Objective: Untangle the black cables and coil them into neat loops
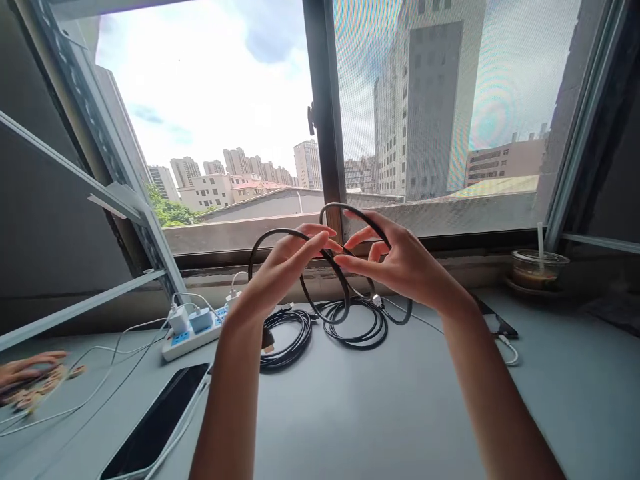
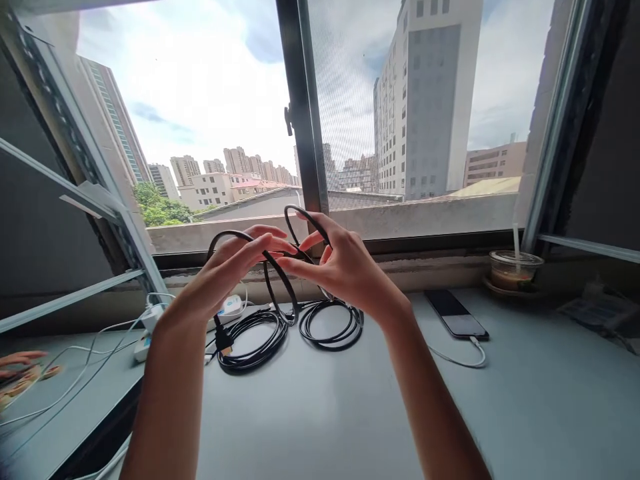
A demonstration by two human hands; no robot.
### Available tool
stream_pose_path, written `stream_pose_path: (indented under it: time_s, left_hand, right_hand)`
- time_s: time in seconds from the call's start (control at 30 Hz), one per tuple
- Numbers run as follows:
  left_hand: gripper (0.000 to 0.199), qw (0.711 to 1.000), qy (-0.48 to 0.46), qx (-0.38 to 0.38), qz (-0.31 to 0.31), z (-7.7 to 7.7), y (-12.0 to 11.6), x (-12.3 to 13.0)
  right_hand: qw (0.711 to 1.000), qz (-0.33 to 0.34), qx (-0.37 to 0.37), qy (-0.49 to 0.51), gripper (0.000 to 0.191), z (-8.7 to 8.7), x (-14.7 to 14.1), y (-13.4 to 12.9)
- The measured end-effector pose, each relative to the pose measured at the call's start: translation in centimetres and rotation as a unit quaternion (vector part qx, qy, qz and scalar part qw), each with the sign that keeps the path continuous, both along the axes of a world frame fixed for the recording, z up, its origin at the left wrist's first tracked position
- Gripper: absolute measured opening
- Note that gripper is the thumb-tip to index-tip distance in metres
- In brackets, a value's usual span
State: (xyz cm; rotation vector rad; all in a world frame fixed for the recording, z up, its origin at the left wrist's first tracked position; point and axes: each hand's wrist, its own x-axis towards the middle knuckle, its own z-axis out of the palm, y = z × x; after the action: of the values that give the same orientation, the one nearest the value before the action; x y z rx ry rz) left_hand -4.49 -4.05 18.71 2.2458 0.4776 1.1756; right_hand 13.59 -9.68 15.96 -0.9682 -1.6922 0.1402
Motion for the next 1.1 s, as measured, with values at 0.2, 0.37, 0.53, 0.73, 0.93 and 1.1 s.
stream_pose_path:
  time_s: [0.2, 0.37, 0.53, 0.73, 0.93, 1.1]
  left_hand:
    - [0.03, 0.994, -0.099, -0.029, -0.044, -0.1, 0.9, 0.7]
    - [0.032, 0.982, -0.169, -0.048, -0.07, -0.4, 1.5, 1.5]
    - [0.044, 0.982, -0.175, -0.065, -0.03, -0.3, 2.2, 1.9]
    - [0.055, 0.988, -0.14, -0.068, 0.0, -0.5, 1.4, 2.5]
    - [0.055, 0.994, -0.07, -0.079, 0.026, -0.8, 0.8, 2.8]
    - [0.034, 0.995, -0.048, 0.005, 0.089, -0.4, -0.1, 1.7]
  right_hand:
    - [0.997, -0.076, 0.02, -0.016, 0.057, -0.2, 0.5, 0.4]
    - [0.997, -0.078, -0.025, 0.015, 0.019, 0.0, -0.2, 1.2]
    - [0.983, -0.018, -0.071, 0.167, 0.019, 0.5, 0.2, 1.5]
    - [0.965, 0.146, -0.097, 0.196, 0.028, 0.8, -0.5, 0.3]
    - [0.991, 0.065, -0.038, 0.107, 0.025, 0.3, -0.6, 0.8]
    - [0.984, -0.09, -0.009, 0.154, 0.03, 0.1, 1.1, 1.2]
